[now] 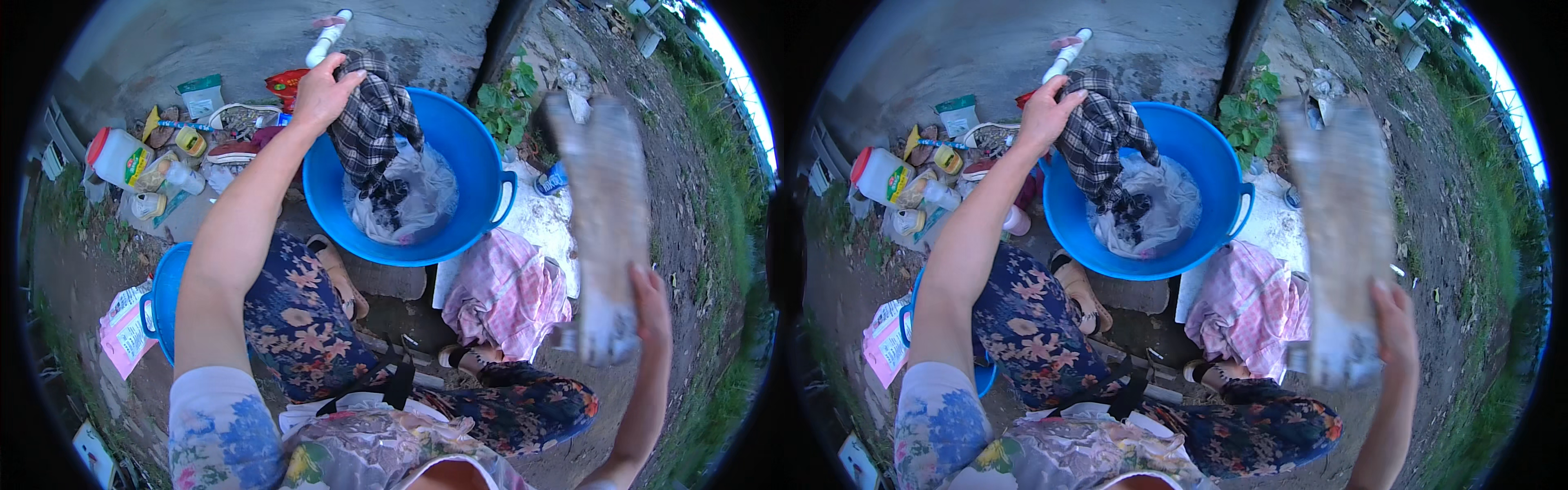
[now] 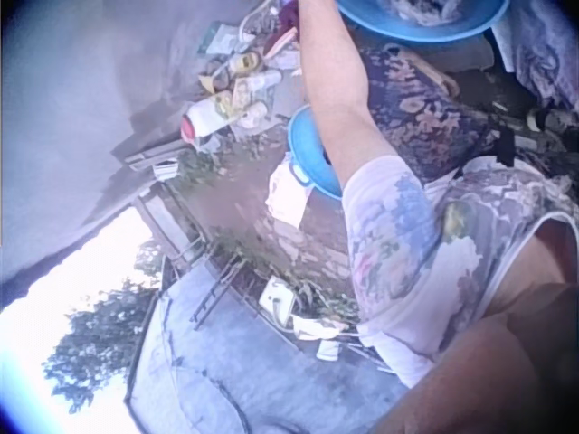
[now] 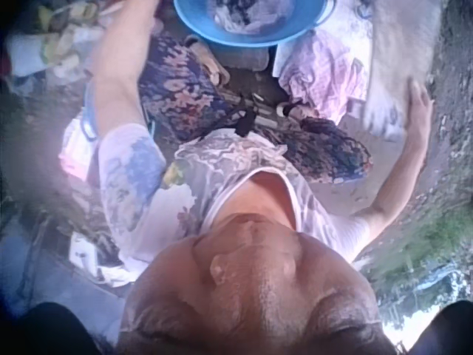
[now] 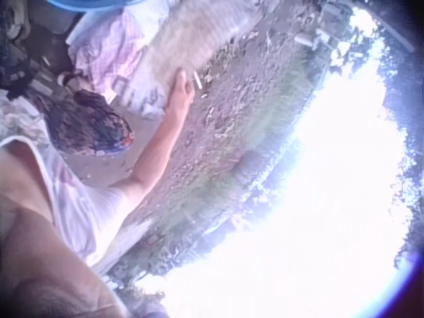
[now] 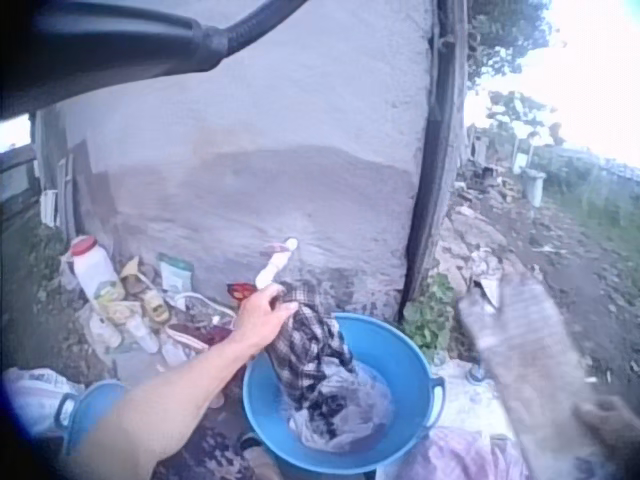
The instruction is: The person washes clothes by hand in a blue basin filled with soapy water. They scrub a dark garment and a plaid shirt, rinse them, and use a wooden board to press and wring out excess water.
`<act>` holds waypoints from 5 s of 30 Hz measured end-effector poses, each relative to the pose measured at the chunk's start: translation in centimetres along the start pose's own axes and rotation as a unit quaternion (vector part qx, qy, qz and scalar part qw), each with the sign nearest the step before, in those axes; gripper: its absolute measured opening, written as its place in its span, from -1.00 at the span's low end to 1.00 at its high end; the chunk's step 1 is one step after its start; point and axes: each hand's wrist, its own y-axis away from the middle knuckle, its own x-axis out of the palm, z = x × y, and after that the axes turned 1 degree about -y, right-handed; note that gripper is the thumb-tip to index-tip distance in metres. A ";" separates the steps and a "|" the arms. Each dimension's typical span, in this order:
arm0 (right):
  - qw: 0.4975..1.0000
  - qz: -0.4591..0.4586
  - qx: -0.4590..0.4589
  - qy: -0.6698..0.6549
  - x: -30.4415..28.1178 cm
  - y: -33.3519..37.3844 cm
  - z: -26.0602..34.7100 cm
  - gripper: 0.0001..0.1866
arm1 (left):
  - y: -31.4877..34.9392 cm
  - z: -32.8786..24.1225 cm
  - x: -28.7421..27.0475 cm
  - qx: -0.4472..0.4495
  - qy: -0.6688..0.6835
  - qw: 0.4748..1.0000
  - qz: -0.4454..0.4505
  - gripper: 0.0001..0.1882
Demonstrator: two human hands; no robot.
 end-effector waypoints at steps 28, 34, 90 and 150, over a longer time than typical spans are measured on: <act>0.955 0.217 0.048 0.196 34.2 -12.0 -3.4 -0.58 | 4.2 10.3 0.7 -0.092 -0.111 0.962 0.233 -0.55; 0.980 0.181 0.087 -0.002 36.8 -8.5 -6.2 -0.31 | 7.1 9.2 2.7 0.003 -0.241 0.912 0.332 -0.44; 0.982 0.096 -0.108 -0.117 18.9 -3.7 -2.9 -0.31 | 13.1 10.7 18.3 0.142 -0.307 0.849 0.406 -0.15; 0.886 -0.034 -0.382 0.259 33.1 -16.0 16.0 -0.75 | 5.0 0.2 1.2 -0.142 0.236 0.940 0.199 -0.63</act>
